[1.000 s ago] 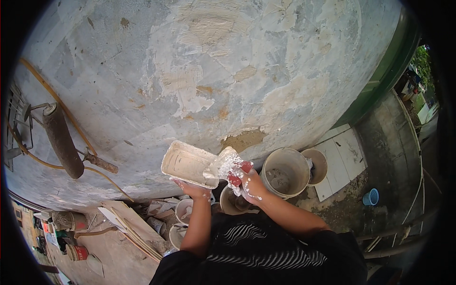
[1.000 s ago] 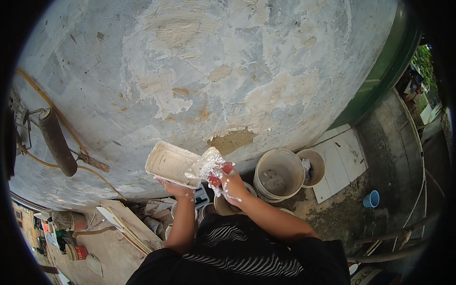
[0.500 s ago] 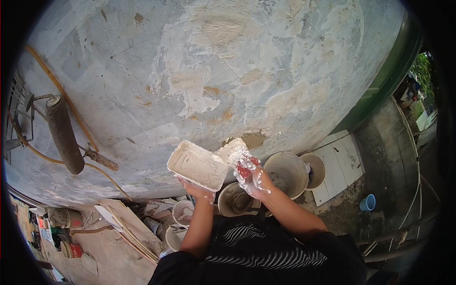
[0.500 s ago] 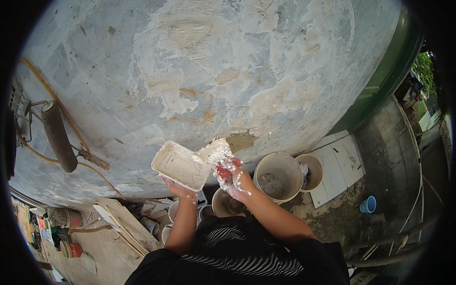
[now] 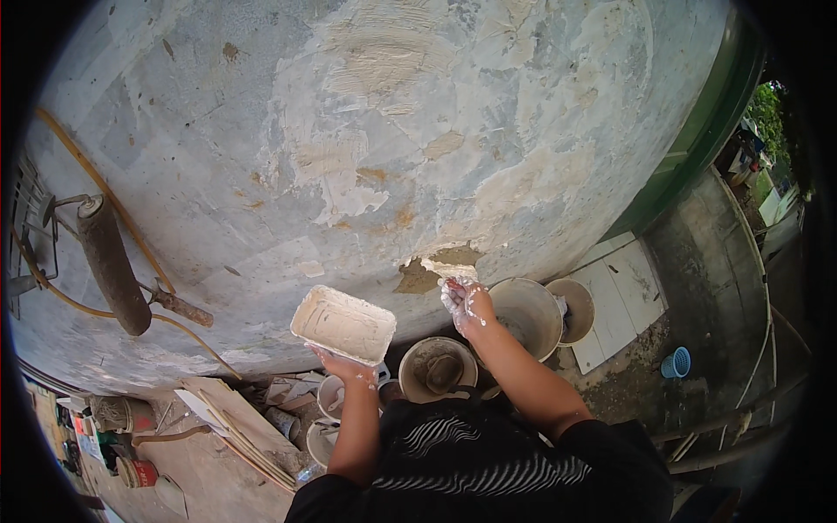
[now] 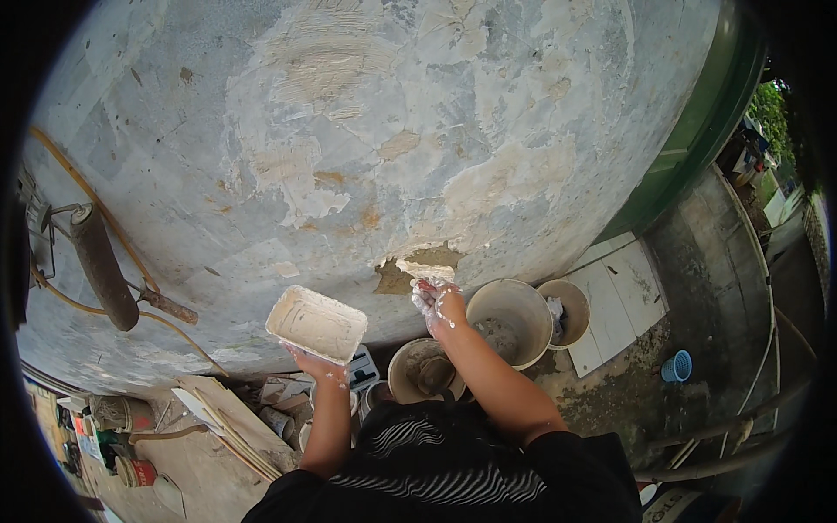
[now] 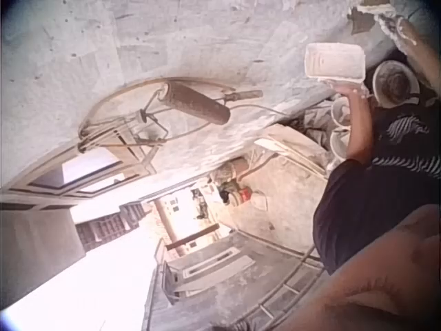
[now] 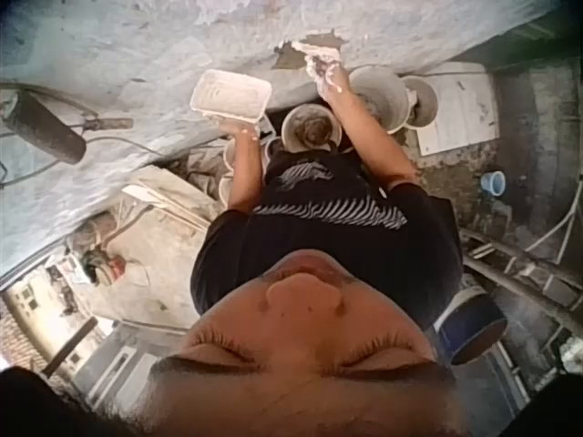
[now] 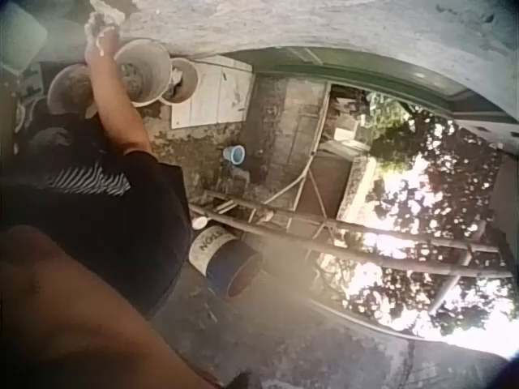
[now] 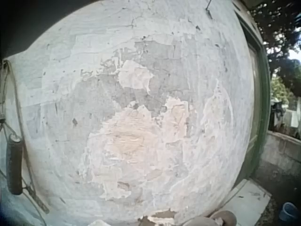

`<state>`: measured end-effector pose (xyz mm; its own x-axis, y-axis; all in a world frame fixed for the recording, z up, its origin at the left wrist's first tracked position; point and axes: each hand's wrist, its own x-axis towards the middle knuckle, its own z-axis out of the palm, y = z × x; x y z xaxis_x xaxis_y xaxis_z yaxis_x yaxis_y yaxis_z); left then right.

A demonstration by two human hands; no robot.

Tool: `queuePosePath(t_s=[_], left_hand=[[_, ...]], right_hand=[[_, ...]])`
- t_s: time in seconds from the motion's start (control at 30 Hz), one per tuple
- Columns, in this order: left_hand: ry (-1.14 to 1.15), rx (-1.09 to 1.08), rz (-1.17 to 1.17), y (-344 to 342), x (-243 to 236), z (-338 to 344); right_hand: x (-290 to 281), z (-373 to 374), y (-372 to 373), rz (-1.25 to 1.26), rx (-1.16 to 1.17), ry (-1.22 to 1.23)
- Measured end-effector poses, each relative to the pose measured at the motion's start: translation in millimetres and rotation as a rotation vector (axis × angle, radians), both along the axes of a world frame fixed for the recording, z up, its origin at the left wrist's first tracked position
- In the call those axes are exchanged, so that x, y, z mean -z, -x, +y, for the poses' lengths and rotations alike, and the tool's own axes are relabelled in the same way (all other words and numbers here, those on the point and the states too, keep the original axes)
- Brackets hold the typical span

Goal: Plastering a damaged section of a wall using a putty knife and plaster mix.

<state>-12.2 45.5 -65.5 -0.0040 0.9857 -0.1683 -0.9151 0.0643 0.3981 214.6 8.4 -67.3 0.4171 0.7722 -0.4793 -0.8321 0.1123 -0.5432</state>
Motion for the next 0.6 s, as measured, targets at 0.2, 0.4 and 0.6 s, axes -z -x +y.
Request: queuePosePath(t_s=[0.2,0.4,0.6], left_hand=[[0.020,-0.026,-0.023,4,-4,-1],[0.022,-0.031,-0.011,4,-5,-2],[-0.011,-0.018,-0.009,3,-5,-2]], right_hand=[[8,26,-5,0.018,0.113,0.012],[-15,37,-15,0.005,0.113,-0.088],[-26,30,-27,-0.034,0.103,-0.139]])
